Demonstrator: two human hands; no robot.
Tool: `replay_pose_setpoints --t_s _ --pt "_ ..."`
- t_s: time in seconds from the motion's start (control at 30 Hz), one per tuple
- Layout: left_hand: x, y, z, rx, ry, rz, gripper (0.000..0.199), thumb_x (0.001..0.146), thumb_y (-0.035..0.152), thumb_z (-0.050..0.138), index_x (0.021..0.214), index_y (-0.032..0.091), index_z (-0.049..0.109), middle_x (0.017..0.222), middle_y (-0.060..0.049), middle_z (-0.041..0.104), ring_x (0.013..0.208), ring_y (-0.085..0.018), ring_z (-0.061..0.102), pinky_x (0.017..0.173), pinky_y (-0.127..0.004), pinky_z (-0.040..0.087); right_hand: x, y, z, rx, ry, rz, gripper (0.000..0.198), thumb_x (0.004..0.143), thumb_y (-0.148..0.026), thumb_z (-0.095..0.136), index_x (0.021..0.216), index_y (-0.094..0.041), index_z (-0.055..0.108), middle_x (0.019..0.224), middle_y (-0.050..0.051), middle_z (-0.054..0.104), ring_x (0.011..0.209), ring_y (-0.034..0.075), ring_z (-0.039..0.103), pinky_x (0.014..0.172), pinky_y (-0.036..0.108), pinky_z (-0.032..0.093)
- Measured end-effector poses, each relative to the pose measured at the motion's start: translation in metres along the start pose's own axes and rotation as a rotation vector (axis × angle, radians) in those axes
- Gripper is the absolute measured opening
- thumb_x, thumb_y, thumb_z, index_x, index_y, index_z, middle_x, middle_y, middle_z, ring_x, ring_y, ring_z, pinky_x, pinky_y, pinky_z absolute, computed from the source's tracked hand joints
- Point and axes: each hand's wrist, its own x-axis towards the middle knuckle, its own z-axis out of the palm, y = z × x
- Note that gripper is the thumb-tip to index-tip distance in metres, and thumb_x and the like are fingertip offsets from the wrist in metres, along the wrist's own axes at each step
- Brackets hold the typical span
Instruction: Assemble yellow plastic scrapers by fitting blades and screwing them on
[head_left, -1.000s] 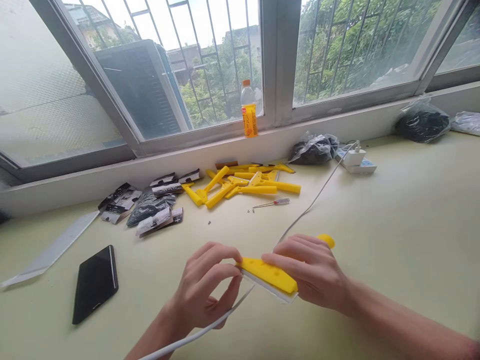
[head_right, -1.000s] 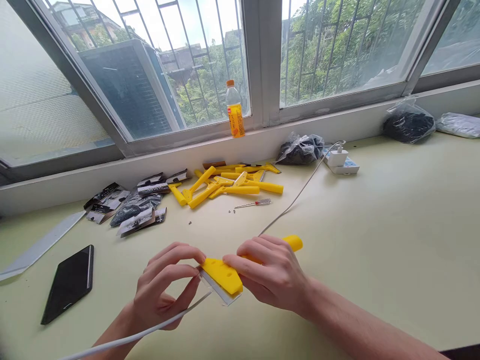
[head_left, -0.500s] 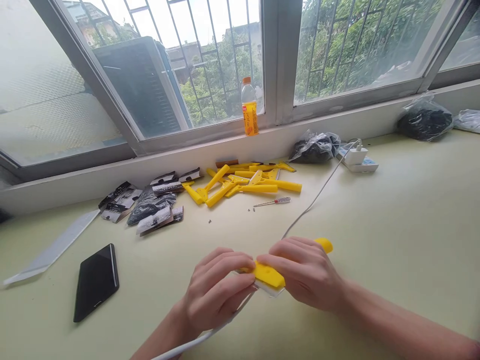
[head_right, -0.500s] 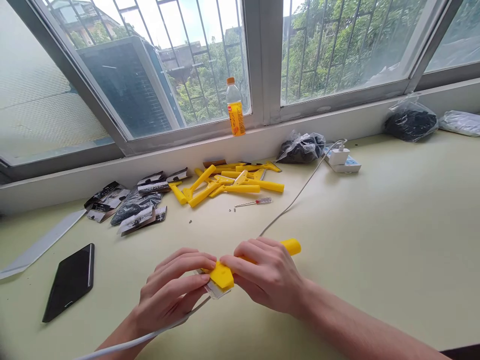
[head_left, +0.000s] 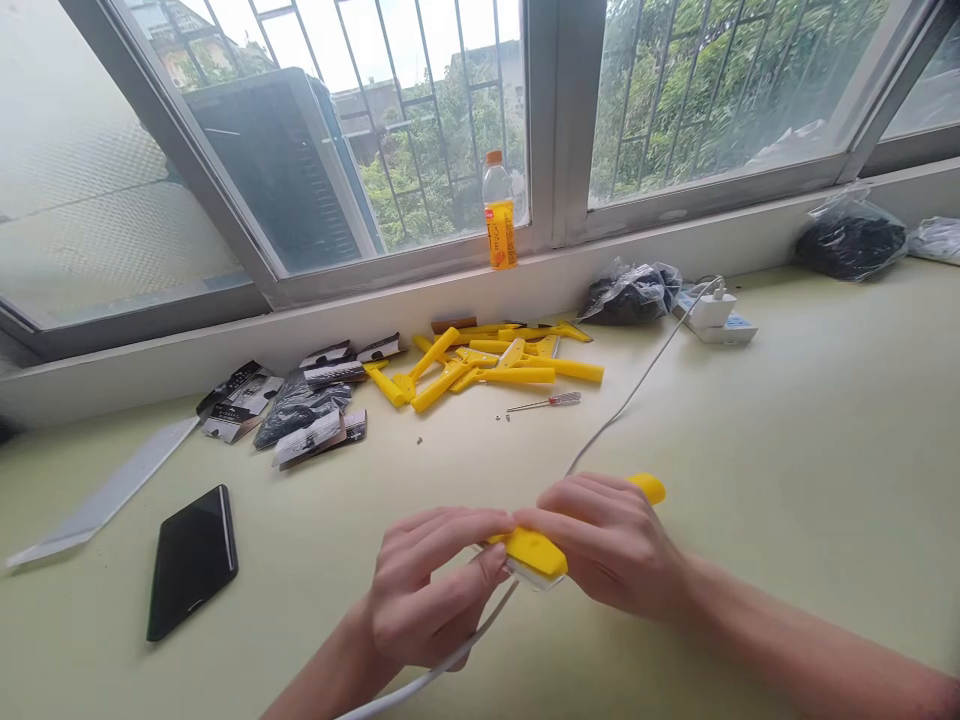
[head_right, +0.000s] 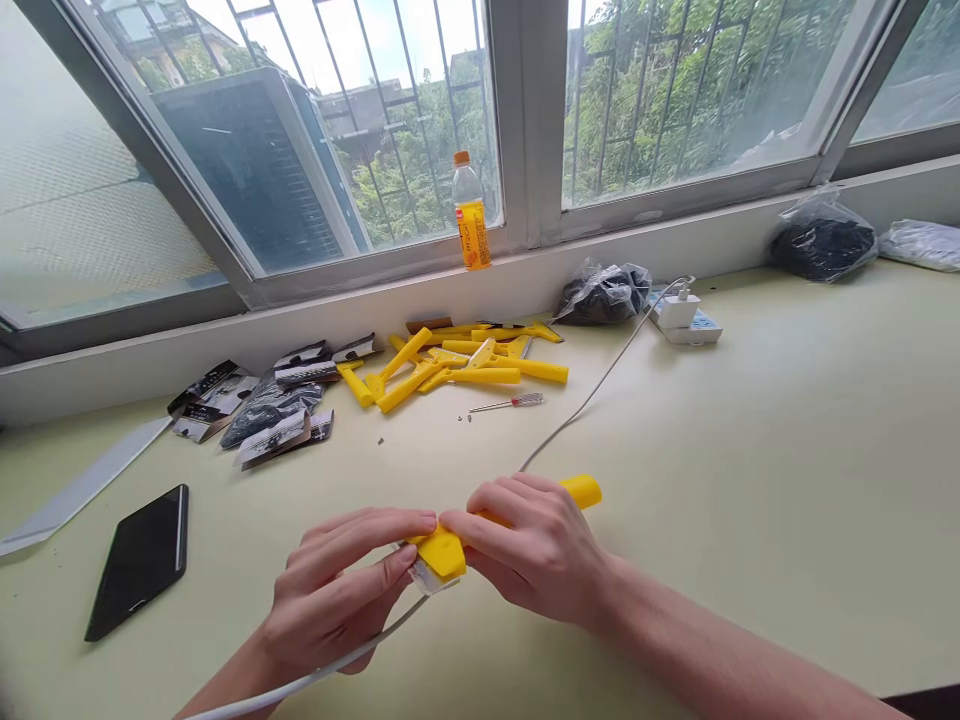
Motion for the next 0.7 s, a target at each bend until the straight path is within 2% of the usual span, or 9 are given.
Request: replay_pose_setpoints --t_s 0.2,0.47,0.6,0.7 --pt "0.0077 0.0007 0.0024 -0.099 0.02 -0.043 0.023 0.075 -0.003 0.065 0.095 0.009 0.066 0.099 -0.015 0.072 0.094 -0.017 0.071 0.079 -0.028 0.063 0.0004 0.0005 -0.0009 -0.039 0.004 -0.034 0.02 0.099 -0.017 0.051 0.114 -0.018 0.064 0.081 0.003 0.063 0.065 0.013 0.049 0.062 0.027 0.036" --pt "0.0032 -0.0029 -0.0012 -0.038 -0.073 0.0 0.024 0.077 0.003 0.065 0.1 0.011 0.064 0.102 -0.015 0.072 0.099 -0.017 0.07 0.084 -0.031 0.062 -0.0001 -0.0009 -0.0018 -0.068 0.009 -0.043 0.022 0.095 -0.014 0.053 0.113 -0.018 0.065 0.08 0.003 0.063 0.064 0.014 0.049 0.062 0.029 0.035" --pt "0.0003 -0.0026 0.0 -0.067 -0.075 -0.104 0.029 0.077 0.002 0.067 0.102 0.014 0.062 0.102 -0.012 0.073 0.094 -0.014 0.07 0.083 -0.027 0.061 -0.0015 -0.0023 -0.0008 -0.04 -0.034 0.031 0.018 0.094 -0.023 0.058 0.109 -0.02 0.066 0.08 0.002 0.064 0.063 0.013 0.051 0.061 0.029 0.034" --pt "-0.0004 -0.0016 0.0011 -0.128 -0.09 -0.199 0.029 0.077 0.002 0.067 0.103 0.015 0.063 0.103 -0.011 0.072 0.092 -0.013 0.071 0.084 -0.025 0.06 -0.0023 -0.0021 -0.0002 -0.032 -0.042 0.037 0.017 0.094 -0.025 0.058 0.108 -0.021 0.066 0.079 0.001 0.064 0.062 0.013 0.05 0.061 0.029 0.034"
